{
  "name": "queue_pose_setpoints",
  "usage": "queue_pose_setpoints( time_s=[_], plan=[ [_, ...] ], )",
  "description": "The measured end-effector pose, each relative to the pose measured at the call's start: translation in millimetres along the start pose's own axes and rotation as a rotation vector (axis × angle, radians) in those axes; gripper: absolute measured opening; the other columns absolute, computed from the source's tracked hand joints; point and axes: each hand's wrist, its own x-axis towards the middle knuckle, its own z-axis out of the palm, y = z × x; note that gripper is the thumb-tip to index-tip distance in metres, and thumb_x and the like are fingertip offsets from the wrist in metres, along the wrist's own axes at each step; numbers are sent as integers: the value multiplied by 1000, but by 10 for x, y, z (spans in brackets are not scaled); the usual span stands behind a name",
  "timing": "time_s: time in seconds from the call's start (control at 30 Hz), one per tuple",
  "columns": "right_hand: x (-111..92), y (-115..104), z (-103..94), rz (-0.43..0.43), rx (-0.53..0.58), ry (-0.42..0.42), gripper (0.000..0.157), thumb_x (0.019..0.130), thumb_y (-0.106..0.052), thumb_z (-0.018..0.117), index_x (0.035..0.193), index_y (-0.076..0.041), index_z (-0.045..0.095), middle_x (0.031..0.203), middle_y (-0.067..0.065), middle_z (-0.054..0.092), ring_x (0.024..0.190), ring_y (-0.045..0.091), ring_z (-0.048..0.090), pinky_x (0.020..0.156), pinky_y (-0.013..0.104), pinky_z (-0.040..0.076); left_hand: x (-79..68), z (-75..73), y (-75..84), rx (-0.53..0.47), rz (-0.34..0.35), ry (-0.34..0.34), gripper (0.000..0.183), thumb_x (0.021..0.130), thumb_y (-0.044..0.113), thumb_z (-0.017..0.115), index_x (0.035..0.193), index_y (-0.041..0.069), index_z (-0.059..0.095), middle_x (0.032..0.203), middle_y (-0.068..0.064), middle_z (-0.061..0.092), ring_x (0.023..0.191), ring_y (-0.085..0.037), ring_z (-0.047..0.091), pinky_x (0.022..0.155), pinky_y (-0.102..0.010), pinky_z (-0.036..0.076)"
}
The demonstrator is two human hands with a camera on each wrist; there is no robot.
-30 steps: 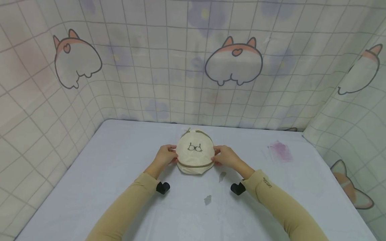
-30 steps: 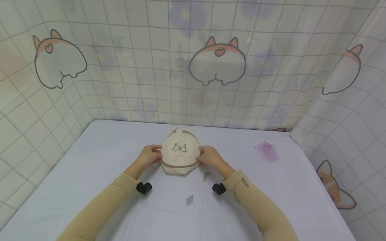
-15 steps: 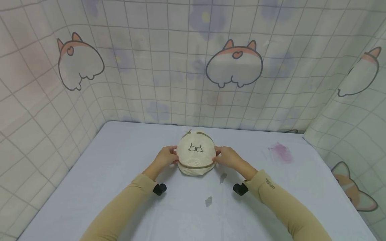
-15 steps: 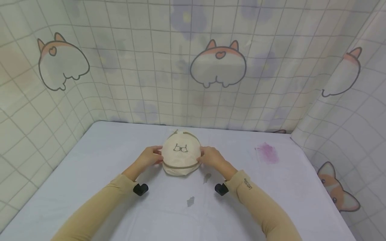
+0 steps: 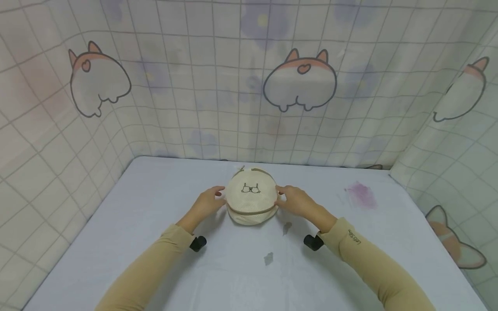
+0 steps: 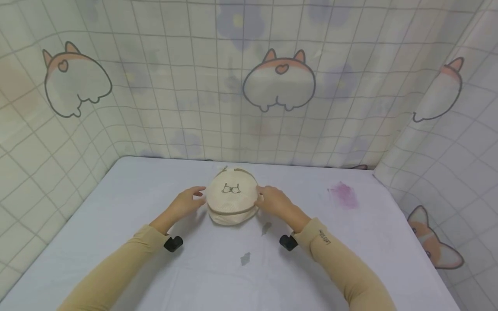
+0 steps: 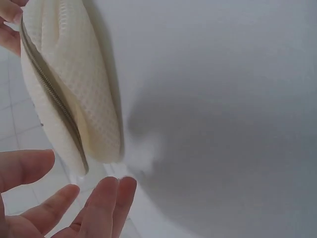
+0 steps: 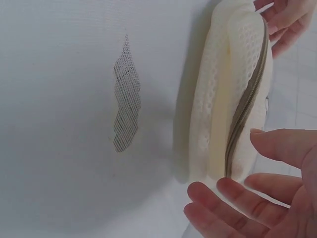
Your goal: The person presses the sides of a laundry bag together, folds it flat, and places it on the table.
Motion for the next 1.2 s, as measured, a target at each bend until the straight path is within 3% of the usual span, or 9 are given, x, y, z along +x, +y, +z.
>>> queue_pose_setpoints(
  time_s=[0.17, 0.4, 0.6, 0.77, 0.97, 1.2],
  plan=[
    [-13, -39, -37, -38, 7, 39, 57, 91, -27, 61, 139, -3, 42, 129, 17, 51, 114, 31, 52, 90, 44, 45, -11, -50, 75, 14, 77, 38, 53, 92, 20, 56, 140, 7, 40, 134, -18, 47, 119, -36, 47, 94, -49, 41],
    [-1, -138, -53, -99, -18, 98, 56, 90, -26, 62, 139, -5, 43, 133, 16, 47, 121, 32, 46, 99, 44, 38, -32, -23, 205, 79, 226, 97, 54, 95, 28, 53, 142, 10, 36, 144, -16, 34, 132, -32, 31, 106, -46, 26],
    [22, -190, -16, -137, 4, 124, 55, 90, -24, 62, 138, -5, 44, 135, 15, 46, 122, 31, 44, 100, 44, 37, -38, 22, 204, 188, 334, 138, 54, 97, 34, 48, 144, 13, 34, 147, -14, 30, 133, -32, 29, 105, -48, 28],
    [65, -224, 52, -163, -60, 128, 55, 91, -26, 61, 138, -4, 43, 139, 14, 42, 124, 31, 43, 100, 42, 38, -23, 45, 162, 315, 403, 177, 53, 97, 35, 47, 144, 12, 34, 148, -13, 28, 135, -34, 24, 101, -54, 30],
    [111, -278, 104, -129, -119, 127, 56, 92, -29, 59, 140, -7, 41, 145, 10, 36, 133, 31, 31, 103, 45, 33, 11, 100, 101, 460, 417, 185, 54, 97, 38, 45, 144, 15, 35, 149, -10, 27, 136, -34, 21, 99, -60, 29],
    [172, -305, 126, -134, -177, 95, 58, 93, -31, 56, 141, -4, 38, 147, 14, 30, 132, 39, 27, 100, 51, 34, 66, 163, 140, 499, 330, 113, 58, 97, 44, 40, 148, 18, 27, 153, -8, 17, 139, -33, 10, 101, -64, 21]
  ],
)
